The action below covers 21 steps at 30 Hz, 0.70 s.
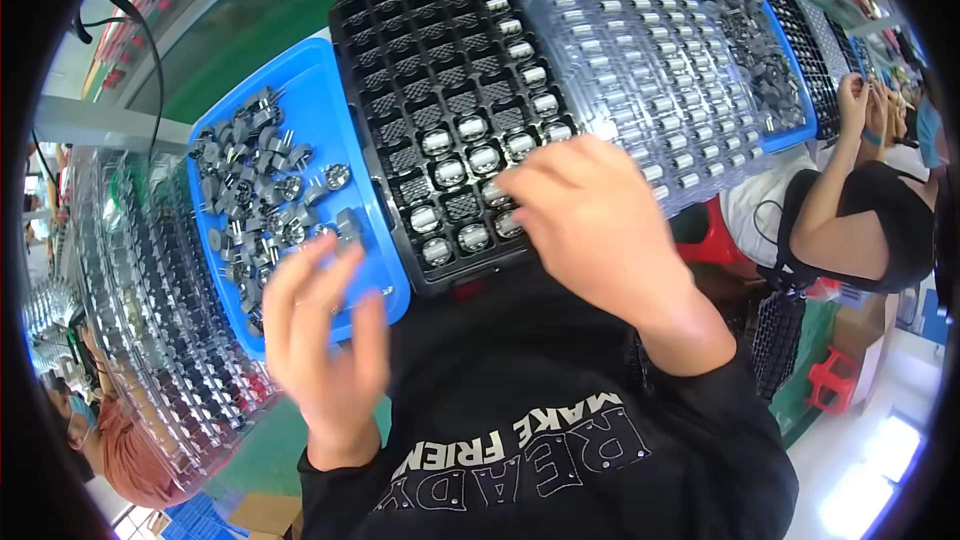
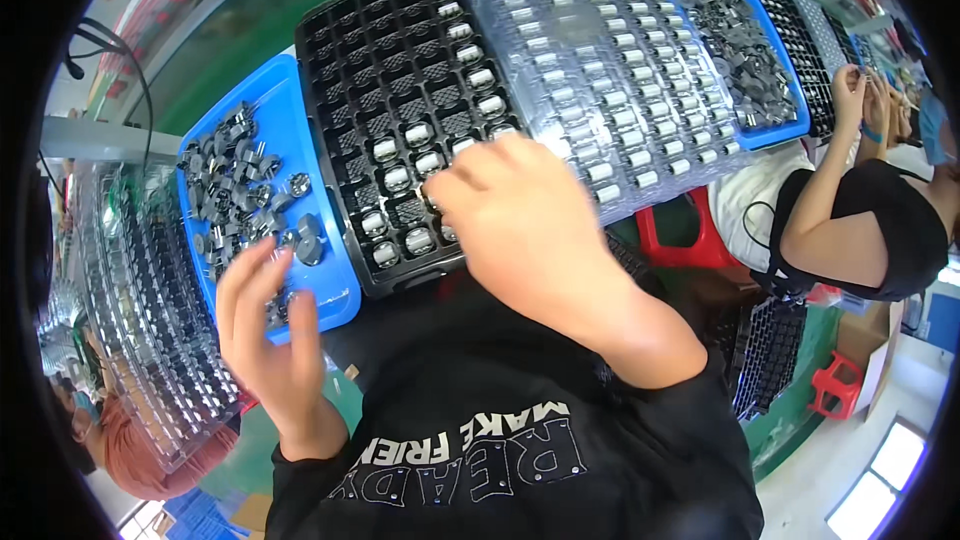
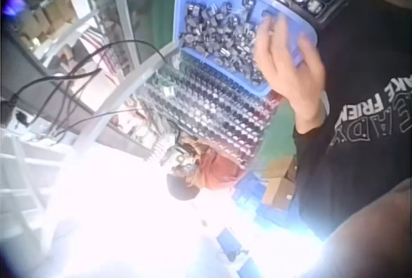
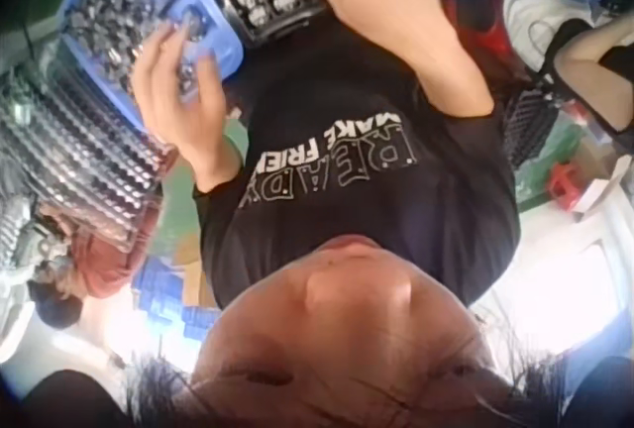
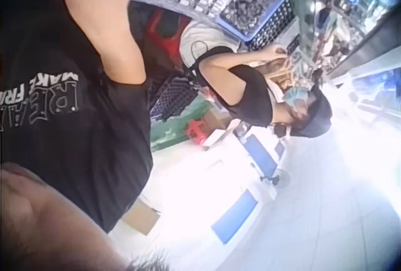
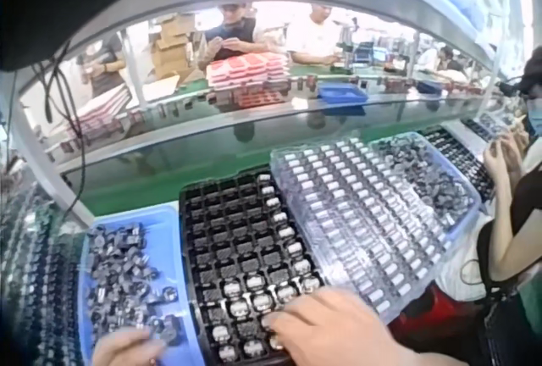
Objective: Manually joining small metal components picked from different trays to assemble an electronic part.
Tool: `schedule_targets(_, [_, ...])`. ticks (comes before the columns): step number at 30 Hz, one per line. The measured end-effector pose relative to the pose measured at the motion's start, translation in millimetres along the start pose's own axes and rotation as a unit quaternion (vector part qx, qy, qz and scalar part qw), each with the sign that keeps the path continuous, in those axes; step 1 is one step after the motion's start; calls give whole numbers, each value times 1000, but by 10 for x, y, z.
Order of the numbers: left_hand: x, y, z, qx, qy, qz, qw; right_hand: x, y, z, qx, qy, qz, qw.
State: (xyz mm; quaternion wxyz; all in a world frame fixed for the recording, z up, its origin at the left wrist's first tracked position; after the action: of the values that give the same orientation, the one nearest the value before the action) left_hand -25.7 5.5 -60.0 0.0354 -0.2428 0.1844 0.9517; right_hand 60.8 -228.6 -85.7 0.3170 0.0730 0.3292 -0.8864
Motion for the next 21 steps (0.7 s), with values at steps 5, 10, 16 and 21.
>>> schedule_targets(5, [6,-427,-243,-41,-129,81,988,299,366,500,45,83,-221,971])
schedule_targets(10, [32,-526,-389,-11,-85,66,994,385,561,578,-35,76,-273,958])
schedule_targets(16, [120,-664,-323,136,-74,195,969,504,688,657,-91,49,-232,967])
schedule_targets(21, [290,-896,-242,499,-13,279,821,512,650,713,-99,-18,-226,969])
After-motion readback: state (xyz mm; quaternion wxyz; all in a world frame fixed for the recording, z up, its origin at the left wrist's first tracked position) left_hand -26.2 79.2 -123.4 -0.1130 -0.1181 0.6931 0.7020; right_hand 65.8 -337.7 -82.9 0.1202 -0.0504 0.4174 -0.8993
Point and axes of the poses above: each hand's wrist, its own x-axis away from the middle knuckle, its own z-axis out of the back of the hand, y = z × x, the point moved 1 cm from there along -x, towards the middle knuckle, and after that the axes turned 10 degrees about -x, right-handed, at the moved point
